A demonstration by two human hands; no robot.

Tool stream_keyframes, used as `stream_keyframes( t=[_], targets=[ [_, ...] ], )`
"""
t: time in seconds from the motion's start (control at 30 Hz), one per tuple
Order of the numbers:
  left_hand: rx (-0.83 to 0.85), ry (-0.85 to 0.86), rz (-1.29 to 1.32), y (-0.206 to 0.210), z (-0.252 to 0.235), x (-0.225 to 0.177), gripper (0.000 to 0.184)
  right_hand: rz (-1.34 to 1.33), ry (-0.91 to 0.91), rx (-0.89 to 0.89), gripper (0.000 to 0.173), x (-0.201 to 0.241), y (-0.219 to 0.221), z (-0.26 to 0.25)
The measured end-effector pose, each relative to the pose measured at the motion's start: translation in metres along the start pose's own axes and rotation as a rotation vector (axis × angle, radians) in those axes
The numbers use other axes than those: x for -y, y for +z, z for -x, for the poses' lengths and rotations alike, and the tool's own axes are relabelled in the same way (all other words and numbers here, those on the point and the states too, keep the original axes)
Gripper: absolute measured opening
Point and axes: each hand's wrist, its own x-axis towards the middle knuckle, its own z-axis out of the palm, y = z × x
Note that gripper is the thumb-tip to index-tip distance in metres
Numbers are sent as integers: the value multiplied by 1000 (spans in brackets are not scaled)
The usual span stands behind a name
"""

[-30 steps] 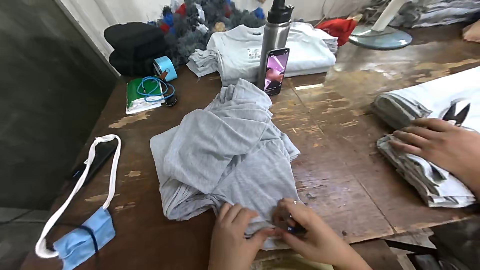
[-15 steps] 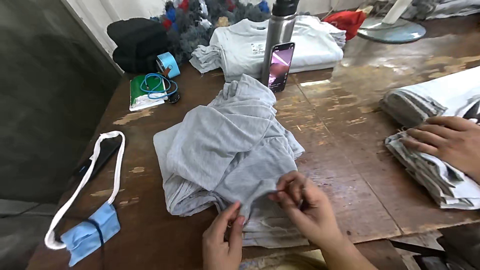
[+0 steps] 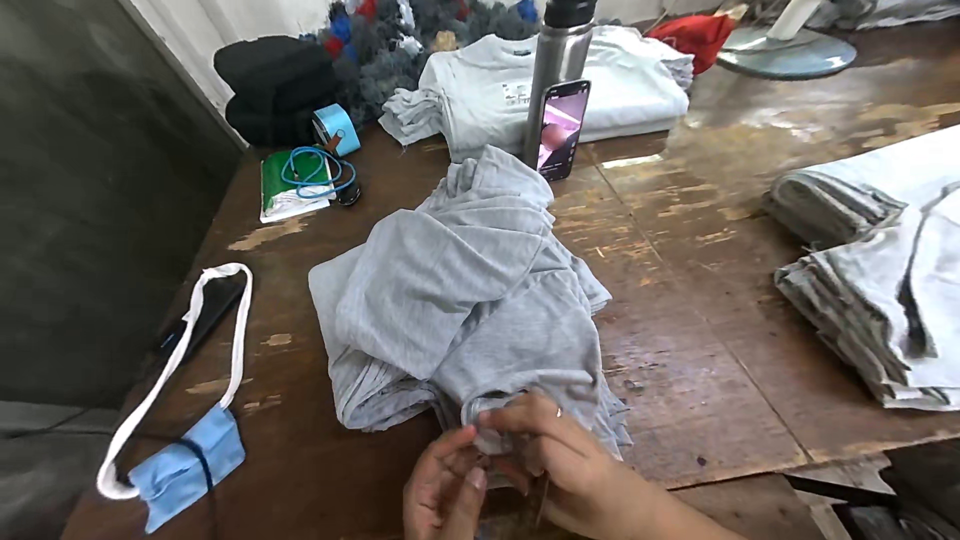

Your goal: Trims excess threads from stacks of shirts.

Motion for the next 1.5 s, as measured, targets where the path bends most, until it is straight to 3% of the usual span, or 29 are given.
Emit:
stream_keyframes(
  t=[0.17,0.4,0.6,0.77,0.83,0.97,1.2,1.5],
  targets=[
    [5,61,-117,7,5,1,40,129,-93,4,10,2,-2,3],
    [-58,201,-286,10,6,17,47,86,-82,3,10,10,-6,4],
    [-100,331,-403,10,2,27,36,10,-62,29,11,28,-4,7],
    [-147,309,-399,13,-1,24,23,-232,-34,153,9,38,-8,7],
    [-146,275,-350,12,-1,21,19,-134,70,150,11,32,-15,6],
    [-196,178,-264,11,0,16,15,163,274,175,45,9,-22,14],
    [-156,125,-89,9,2,12,17,279,268,247,37,3,-23,28],
    [-48,149,-135,5,7,9,16,373,259,236,40,8,-8,15]
  ],
)
